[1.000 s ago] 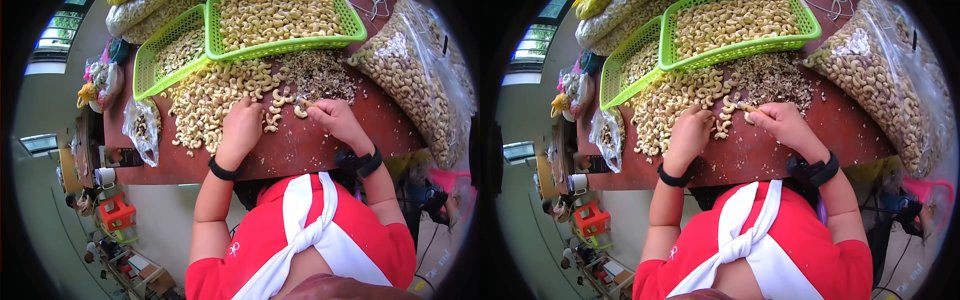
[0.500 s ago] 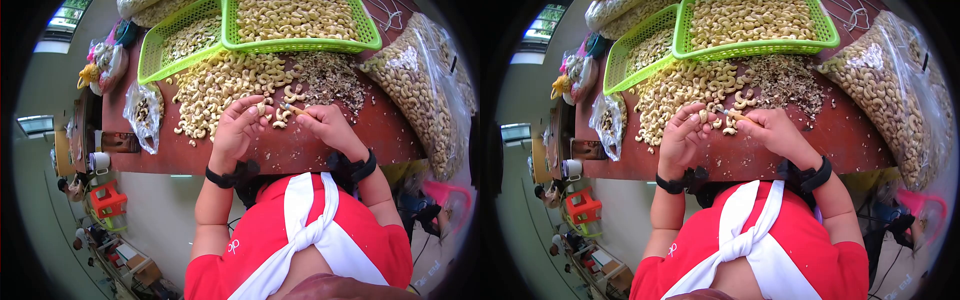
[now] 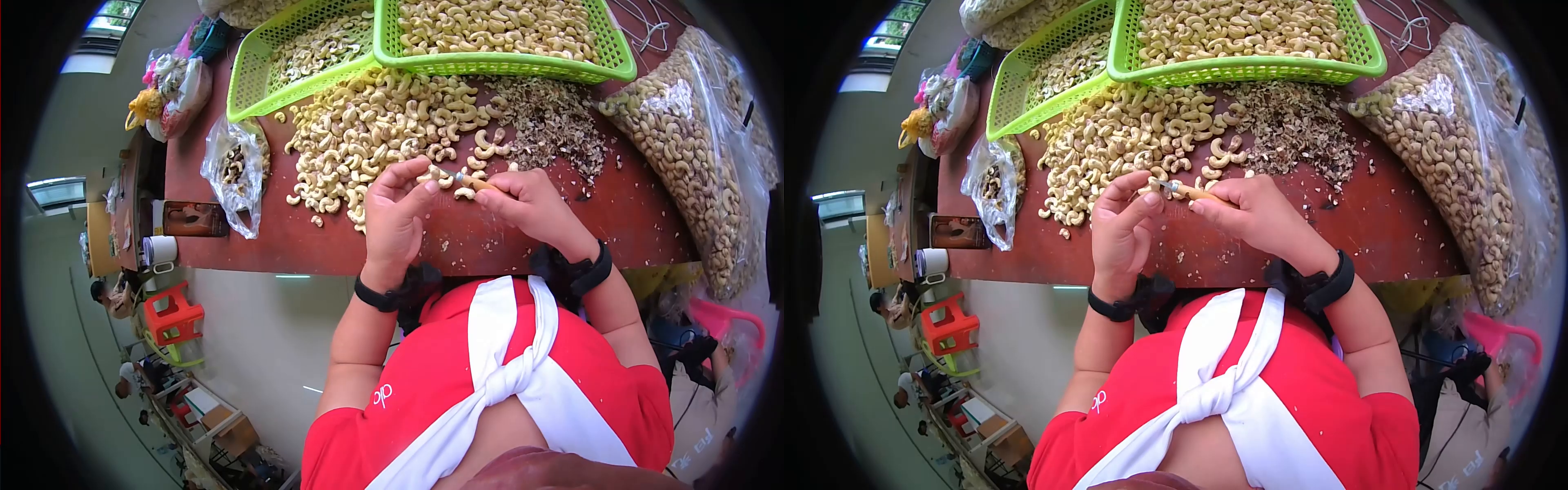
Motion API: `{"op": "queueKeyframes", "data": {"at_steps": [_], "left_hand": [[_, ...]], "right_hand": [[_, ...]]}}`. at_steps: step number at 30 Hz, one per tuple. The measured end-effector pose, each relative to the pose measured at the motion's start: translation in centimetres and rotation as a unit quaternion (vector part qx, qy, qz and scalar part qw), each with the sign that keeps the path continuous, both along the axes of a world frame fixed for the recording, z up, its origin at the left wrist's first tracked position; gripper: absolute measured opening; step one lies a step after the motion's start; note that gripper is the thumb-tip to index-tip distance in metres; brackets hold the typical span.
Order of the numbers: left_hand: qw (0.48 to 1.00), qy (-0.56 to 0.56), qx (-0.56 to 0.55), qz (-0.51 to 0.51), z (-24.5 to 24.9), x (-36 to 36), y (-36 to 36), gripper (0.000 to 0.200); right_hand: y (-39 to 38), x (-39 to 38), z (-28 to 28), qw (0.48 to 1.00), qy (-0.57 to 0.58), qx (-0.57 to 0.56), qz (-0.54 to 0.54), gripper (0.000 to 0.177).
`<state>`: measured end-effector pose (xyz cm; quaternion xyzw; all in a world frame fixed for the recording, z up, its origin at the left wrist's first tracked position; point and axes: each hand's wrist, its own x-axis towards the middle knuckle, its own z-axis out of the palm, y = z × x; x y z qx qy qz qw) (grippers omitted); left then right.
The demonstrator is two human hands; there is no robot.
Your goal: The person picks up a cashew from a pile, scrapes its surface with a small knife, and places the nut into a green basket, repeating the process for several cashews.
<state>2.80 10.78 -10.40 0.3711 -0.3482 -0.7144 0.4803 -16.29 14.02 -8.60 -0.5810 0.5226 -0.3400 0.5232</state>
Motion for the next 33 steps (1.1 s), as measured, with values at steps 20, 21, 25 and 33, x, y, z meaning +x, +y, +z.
{"op": "queueKeyframes", "data": {"at_steps": [20, 21, 25, 33], "left_hand": [[0.994, 0.077, 0.069, -0.021, 0.4, -0.6, 0.0, 0.013], [0.992, 0.088, 0.082, -0.031, 0.4, -0.6, 0.0, 0.014], [0.989, 0.09, 0.113, -0.029, 1.0, -1.2, 0.2, 0.021], [0.987, 0.09, 0.125, -0.045, 1.7, -1.8, 0.5, 0.025]], "right_hand": [[0.6, -1.2, -0.8, 0.999, -0.005, 0.001, -0.035, 0.026], [0.7, -1.1, -0.7, 0.999, -0.006, 0.001, -0.037, 0.026], [0.8, -0.6, -0.6, 0.998, -0.043, 0.037, -0.027, 0.027], [0.8, -0.3, -1.5, 0.999, -0.041, 0.027, -0.002, 0.028]]}}
